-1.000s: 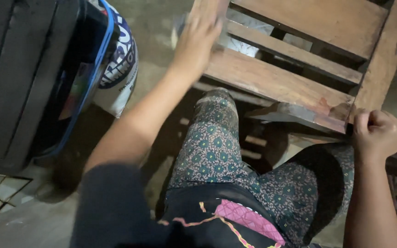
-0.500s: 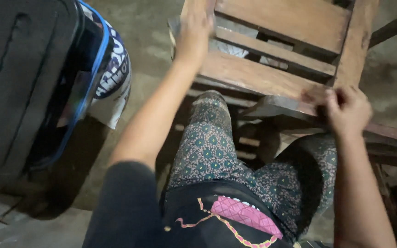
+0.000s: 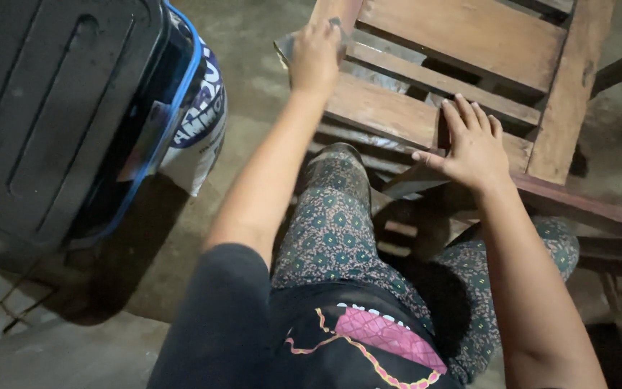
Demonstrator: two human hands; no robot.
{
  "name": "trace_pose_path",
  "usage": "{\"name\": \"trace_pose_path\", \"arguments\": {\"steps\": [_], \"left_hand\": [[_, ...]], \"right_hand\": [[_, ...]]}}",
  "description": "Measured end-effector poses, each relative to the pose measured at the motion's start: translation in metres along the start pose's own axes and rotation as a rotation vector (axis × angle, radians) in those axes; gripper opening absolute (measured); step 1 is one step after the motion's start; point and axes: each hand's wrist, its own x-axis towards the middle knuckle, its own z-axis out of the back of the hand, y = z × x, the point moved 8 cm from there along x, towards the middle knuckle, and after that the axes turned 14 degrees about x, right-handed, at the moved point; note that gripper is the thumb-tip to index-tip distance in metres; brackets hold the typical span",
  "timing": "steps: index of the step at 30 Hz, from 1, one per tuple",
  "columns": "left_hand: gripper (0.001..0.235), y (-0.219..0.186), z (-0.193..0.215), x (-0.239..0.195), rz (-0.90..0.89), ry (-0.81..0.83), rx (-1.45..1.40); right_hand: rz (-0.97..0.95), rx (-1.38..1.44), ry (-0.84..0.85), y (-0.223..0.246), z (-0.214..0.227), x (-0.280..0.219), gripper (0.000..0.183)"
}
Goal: The person sands the surface of a wooden chair using a sanding block. They move the block back and forth across the seat and frame, adjusting grip and position to cover different areas.
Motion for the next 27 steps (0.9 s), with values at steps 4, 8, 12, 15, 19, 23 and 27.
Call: {"name": "trace_pose_path", "arguments": {"steps": [4, 8, 12, 15, 19, 23, 27], "left_hand": [[0.026, -0.102, 0.052, -0.098, -0.111, -0.091, -0.457], [0.029, -0.060, 0.015, -0.108, 0.048, 0.240, -0.809], [0.029, -0.025, 0.011, -0.083, -0.002, 0.175, -0.164], [0.033, -0.080, 0.020, -0.102, 0.338, 0.358, -1.147], [0.028, -0.167, 0.030, -0.122, -0.131, 0.180, -0.624], [0.022, -0.058, 0.017, -0.093, 0.614, 0.536, -1.088], [0.039, -0.038, 0.038, -0.086, -0.097, 0.082, -0.176]], "right_hand": [[0.025, -0.006, -0.011, -0.009, -0.004, 0.006, 0.118], [0.031, -0.012, 0.017, -0.013, -0.005, 0.003, 0.127], [0.001, -0.077, 0.037, -0.020, -0.011, 0.006, 0.134], [-0.008, -0.085, 0.036, -0.024, -0.016, 0.015, 0.128], [-0.009, -0.050, 0.038, -0.031, -0.010, 0.007, 0.137], [-0.042, -0.011, 0.030, -0.034, 0.031, -0.026, 0.155], [-0.158, -0.006, 0.111, -0.084, 0.040, -0.044, 0.149]]}}
